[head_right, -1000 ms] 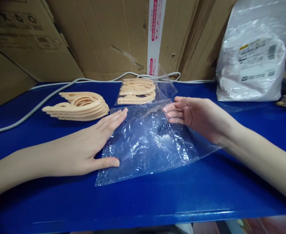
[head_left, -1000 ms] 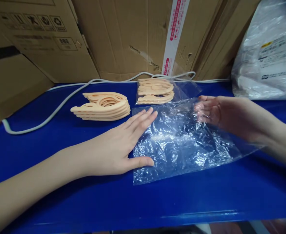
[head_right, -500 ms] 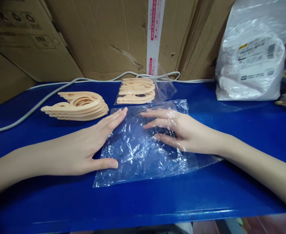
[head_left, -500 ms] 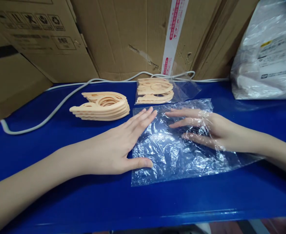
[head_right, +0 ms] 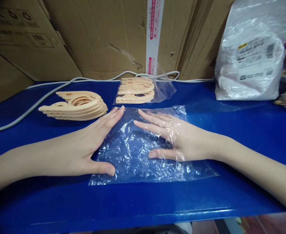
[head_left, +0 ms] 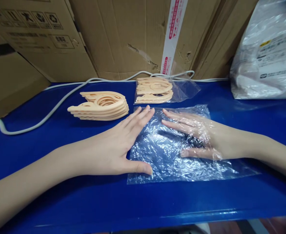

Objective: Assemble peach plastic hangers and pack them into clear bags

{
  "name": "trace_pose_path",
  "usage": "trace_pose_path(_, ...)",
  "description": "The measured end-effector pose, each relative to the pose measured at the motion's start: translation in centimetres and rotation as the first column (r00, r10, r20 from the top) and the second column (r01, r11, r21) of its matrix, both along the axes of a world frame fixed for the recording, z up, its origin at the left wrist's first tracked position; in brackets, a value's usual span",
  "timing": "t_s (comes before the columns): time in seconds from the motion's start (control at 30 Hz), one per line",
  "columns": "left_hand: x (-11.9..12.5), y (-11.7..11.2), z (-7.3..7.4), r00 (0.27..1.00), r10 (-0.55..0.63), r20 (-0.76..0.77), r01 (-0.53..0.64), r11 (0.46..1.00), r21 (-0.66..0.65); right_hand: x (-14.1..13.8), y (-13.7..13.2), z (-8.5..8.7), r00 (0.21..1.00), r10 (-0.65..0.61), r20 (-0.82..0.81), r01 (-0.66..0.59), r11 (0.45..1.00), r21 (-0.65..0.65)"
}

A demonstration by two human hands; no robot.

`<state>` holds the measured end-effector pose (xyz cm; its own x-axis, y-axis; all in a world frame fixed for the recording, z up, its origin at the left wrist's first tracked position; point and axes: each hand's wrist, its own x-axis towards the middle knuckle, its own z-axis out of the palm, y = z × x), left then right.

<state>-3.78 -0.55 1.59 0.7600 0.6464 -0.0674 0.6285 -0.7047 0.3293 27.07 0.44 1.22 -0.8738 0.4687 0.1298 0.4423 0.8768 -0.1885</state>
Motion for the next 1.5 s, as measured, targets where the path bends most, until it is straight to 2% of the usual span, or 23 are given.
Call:
trace_pose_path(0.47,-0.2,0.0,0.1,1.0,0.001,0.018,-0.002,1.0,0.019,-0.4,-0.6,-0.3,1.0,-0.008,-0.002,0.008,0.999,0.045)
trace_pose_path(0.63,-0.3,0.0,0.1,1.0,0.008,0.004,-0.008,0.999,0.035,-0.2,-0.9,0.9,0.998,-0.023,0.061,0.025,0.999,-0.03)
trace_pose_path(0.77,-0.1,-0.5,0.1,1.0,0.028,0.01,-0.028,0.998,0.059,1.2,-0.8,2.5,0.988,-0.028,0.15,0.054,0.983,-0.175)
trace_pose_path(0.9,0.1,-0.9,0.0,0.993,0.106,0.047,-0.11,0.989,0.097,3.5,-0.1,3.2,0.98,-0.014,0.2,0.053,0.98,-0.194)
trace_pose_path(1.07,-0.2,-0.6,0.3,1.0,0.029,-0.008,-0.029,0.998,0.059,5.2,0.7,3.4,0.975,-0.048,0.217,0.096,0.972,-0.215)
trace_pose_path(1.17,-0.2,-0.6,1.4,0.999,-0.039,0.005,0.038,0.997,0.061,5.3,0.7,3.2,0.978,-0.087,0.188,0.128,0.968,-0.215)
trace_pose_path(1.3,-0.8,-0.4,4.5,0.997,-0.011,0.074,-0.003,0.983,0.181,5.1,0.1,3.0,0.977,-0.095,0.192,0.131,0.974,-0.184)
trace_pose_path(1.4,-2.6,1.3,6.9,0.996,0.073,0.046,-0.084,0.938,0.337,5.0,-0.3,3.1,0.974,-0.109,0.197,0.148,0.97,-0.192)
trace_pose_path(1.5,-5.4,3.9,8.0,0.978,0.203,-0.04,-0.182,0.936,0.302,5.0,-0.3,3.2,0.975,-0.106,0.196,0.144,0.971,-0.193)
